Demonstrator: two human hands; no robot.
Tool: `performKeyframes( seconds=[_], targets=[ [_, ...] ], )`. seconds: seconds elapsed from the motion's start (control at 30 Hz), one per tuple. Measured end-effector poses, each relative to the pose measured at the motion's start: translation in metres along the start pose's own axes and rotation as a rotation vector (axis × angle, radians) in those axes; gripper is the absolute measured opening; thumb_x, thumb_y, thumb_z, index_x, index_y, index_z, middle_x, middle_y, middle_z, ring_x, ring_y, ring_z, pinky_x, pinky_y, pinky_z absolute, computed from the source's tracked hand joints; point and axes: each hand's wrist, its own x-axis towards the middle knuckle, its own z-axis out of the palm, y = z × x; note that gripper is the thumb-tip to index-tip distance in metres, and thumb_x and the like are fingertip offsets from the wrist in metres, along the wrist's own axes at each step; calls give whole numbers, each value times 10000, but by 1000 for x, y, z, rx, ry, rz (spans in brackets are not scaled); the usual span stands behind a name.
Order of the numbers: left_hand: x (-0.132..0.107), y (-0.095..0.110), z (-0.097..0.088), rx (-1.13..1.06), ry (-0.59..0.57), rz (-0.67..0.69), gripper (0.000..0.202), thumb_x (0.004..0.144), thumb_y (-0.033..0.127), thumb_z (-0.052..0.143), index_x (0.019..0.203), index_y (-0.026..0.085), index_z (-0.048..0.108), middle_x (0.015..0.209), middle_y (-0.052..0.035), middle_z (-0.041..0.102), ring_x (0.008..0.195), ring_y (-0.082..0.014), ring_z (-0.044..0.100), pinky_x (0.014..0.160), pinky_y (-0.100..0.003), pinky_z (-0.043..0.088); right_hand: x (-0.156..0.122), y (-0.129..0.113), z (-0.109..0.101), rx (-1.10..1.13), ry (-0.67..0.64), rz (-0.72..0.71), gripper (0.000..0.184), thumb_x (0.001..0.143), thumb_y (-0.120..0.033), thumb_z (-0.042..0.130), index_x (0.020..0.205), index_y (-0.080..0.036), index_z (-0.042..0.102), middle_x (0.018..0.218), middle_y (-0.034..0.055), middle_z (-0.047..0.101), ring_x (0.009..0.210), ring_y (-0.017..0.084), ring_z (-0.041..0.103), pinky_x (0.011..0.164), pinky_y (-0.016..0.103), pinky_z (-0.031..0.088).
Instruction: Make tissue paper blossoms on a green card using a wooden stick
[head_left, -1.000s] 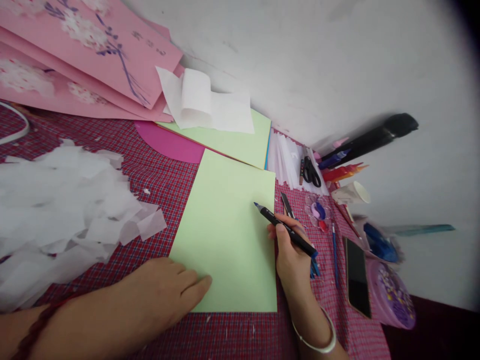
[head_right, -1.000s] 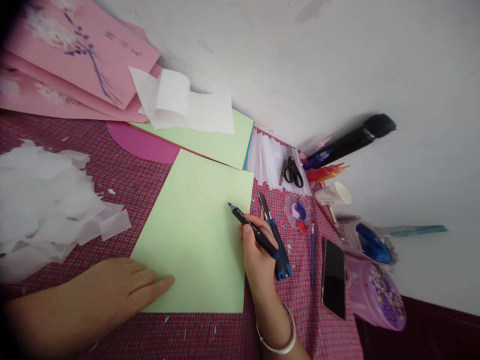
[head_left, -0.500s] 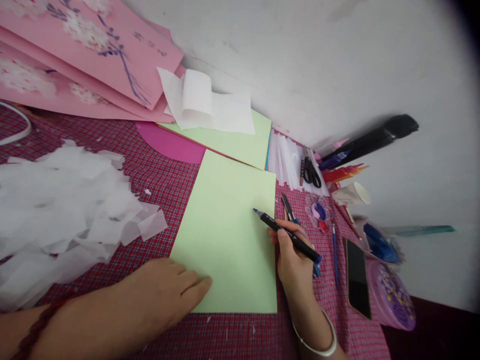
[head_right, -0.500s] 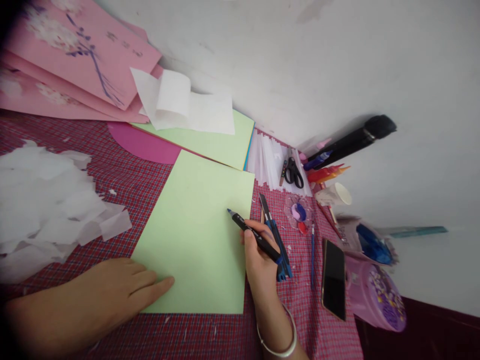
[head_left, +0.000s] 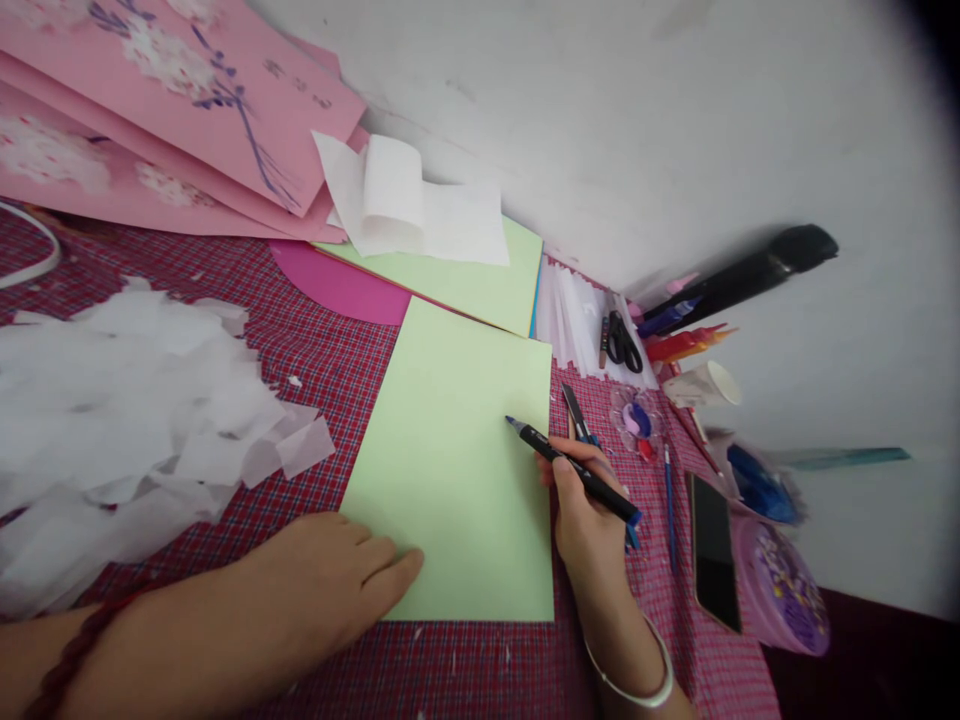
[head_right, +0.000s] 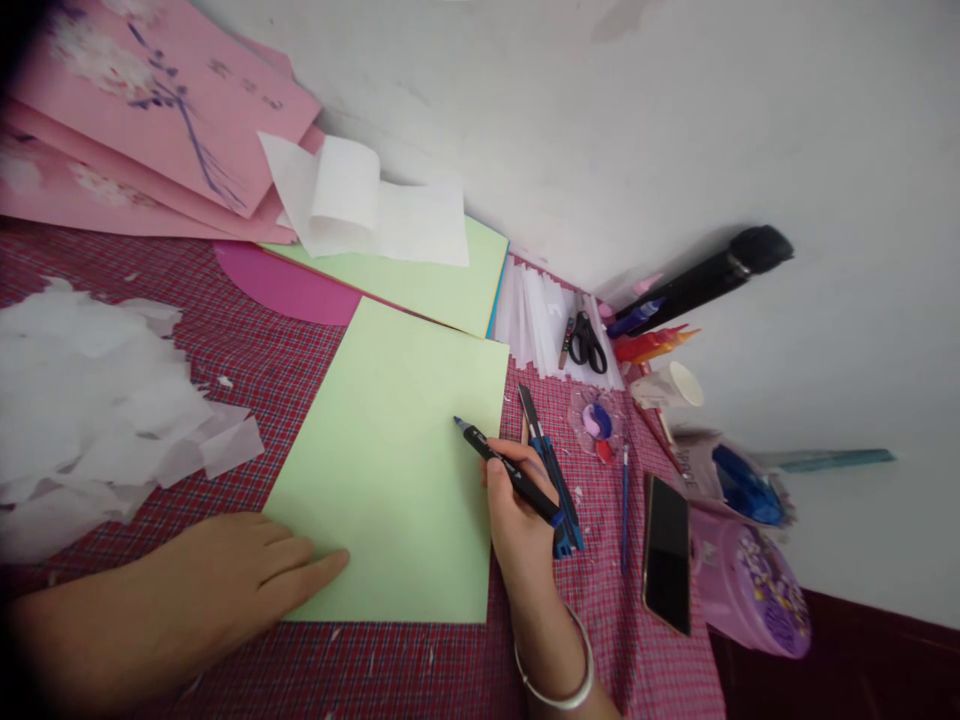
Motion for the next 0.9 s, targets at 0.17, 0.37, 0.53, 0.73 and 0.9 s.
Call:
performKeyframes(
  seconds=[0.17, 0.37, 0.53, 0.73, 0.9],
  targets=[
    [1, -1, 1, 24, -24, 5, 600, 839, -65, 423, 1348, 235, 531, 1167, -101, 686, 1006, -202, 681, 854, -326, 553, 0, 0, 1, 23, 17, 17, 197, 819, -344, 612, 926, -196, 686, 800, 29, 676, 677, 168, 606, 662, 324, 489],
    [0, -1, 0, 30, 27, 15, 555, 835, -62, 447, 1298, 219, 569, 1110, -91, 705, 950, -193, 684, 821, -303, 546, -1, -3, 1, 38, 21, 11, 183, 820, -337, 615, 914, -196, 687, 773, 19, 651, 655, 158, 599, 632, 310, 490],
    [1, -3, 7, 54, 134, 76, 476, 842, -33, 463, 1233, 203, 598, 1030, -76, 712, 862, -171, 675, 768, -264, 519, -25, -21, -4, 21, -91, -252, 141, 853, -266, 580, 931, -233, 692, 740, 13, 647, 661, 164, 606, 625, 316, 505],
    [0, -6, 14, 103, 278, 119, 374, 834, -6, 494, 1123, 196, 617, 894, -43, 705, 741, -158, 653, 664, -254, 471, -43, -34, 2, 115, -339, -303, 162, 843, -170, 580, 961, -240, 665, 728, 3, 639, 581, 134, 600, 506, 254, 486],
    [-1, -8, 21, 80, 424, 144, 307, 832, 18, 520, 1074, 188, 601, 814, -24, 678, 659, -149, 609, 589, -266, 414, -42, -33, 7, 161, -410, -303, 179, 851, -157, 577, 992, -240, 650, 752, 8, 630, 624, 138, 610, 544, 261, 505]
  ],
)
